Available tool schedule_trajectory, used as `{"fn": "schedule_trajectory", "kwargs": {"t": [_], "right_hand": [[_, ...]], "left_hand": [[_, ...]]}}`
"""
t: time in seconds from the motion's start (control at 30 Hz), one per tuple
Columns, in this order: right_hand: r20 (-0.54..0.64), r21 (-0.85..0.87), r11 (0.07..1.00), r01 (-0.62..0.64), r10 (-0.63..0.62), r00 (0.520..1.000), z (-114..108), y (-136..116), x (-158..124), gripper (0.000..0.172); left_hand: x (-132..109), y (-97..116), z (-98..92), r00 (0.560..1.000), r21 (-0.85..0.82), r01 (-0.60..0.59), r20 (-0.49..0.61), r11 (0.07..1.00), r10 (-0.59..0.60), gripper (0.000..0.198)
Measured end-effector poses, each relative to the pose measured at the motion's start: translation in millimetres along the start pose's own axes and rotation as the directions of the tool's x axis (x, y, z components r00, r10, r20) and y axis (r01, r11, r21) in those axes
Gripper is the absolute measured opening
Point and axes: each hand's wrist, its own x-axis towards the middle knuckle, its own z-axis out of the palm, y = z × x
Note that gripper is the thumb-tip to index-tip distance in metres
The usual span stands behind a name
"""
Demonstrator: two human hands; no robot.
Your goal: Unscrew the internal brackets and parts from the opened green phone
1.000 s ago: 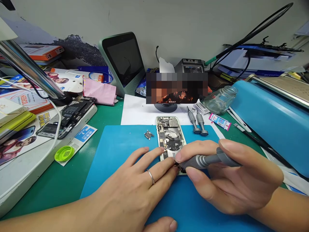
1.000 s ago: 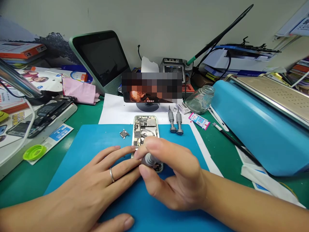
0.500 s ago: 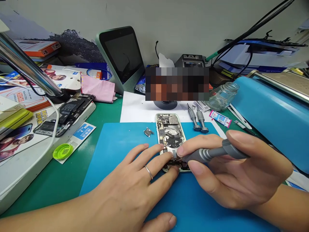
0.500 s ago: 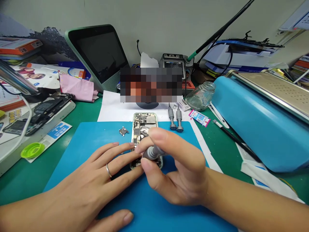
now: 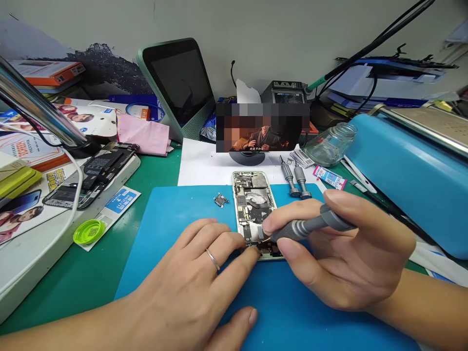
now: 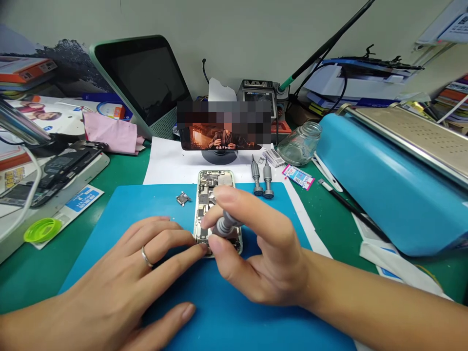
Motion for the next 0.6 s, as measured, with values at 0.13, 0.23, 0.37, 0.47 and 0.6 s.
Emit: {"fn": "schedule_trajectory", "kwargs": {"t": [0.13, 0.23, 0.37, 0.47, 0.6], "right_hand": [[0.002, -0.016, 1.0, -0.001, 0.001, 1.0, 1.3, 1.0, -1.1, 0.093], [0.044, -0.055, 0.998, 0.014, -0.012, 0.999, -1.8, 0.3, -2.5, 0.095], [0.125, -0.086, 0.996, 0.029, -0.019, 0.992, -6.7, -0.8, -4.1, 0.098], [0.155, -0.104, 0.994, 0.036, -0.019, 0.988, -7.7, -1.2, -5.1, 0.097], [0.156, -0.119, 0.992, 0.049, -0.03, 0.987, -6.4, -2.1, -5.4, 0.097]], "left_hand": [[-1.2, -1.0, 3.0, 0.999, 0.031, -0.007, -0.044, 0.999, 0.008, 0.037], [-2.4, -1.6, 4.9, 0.998, 0.043, -0.023, -0.063, 0.999, 0.026, 0.038], [-0.8, -1.8, 5.1, 0.999, 0.061, -0.02, -0.042, 0.998, 0.022, 0.039], [-0.5, -3.2, 8.1, 0.998, 0.064, -0.019, -0.066, 0.998, 0.023, 0.038], [-3.3, -4.7, 13.5, 0.995, 0.08, -0.029, -0.088, 0.996, 0.036, 0.038]]}}
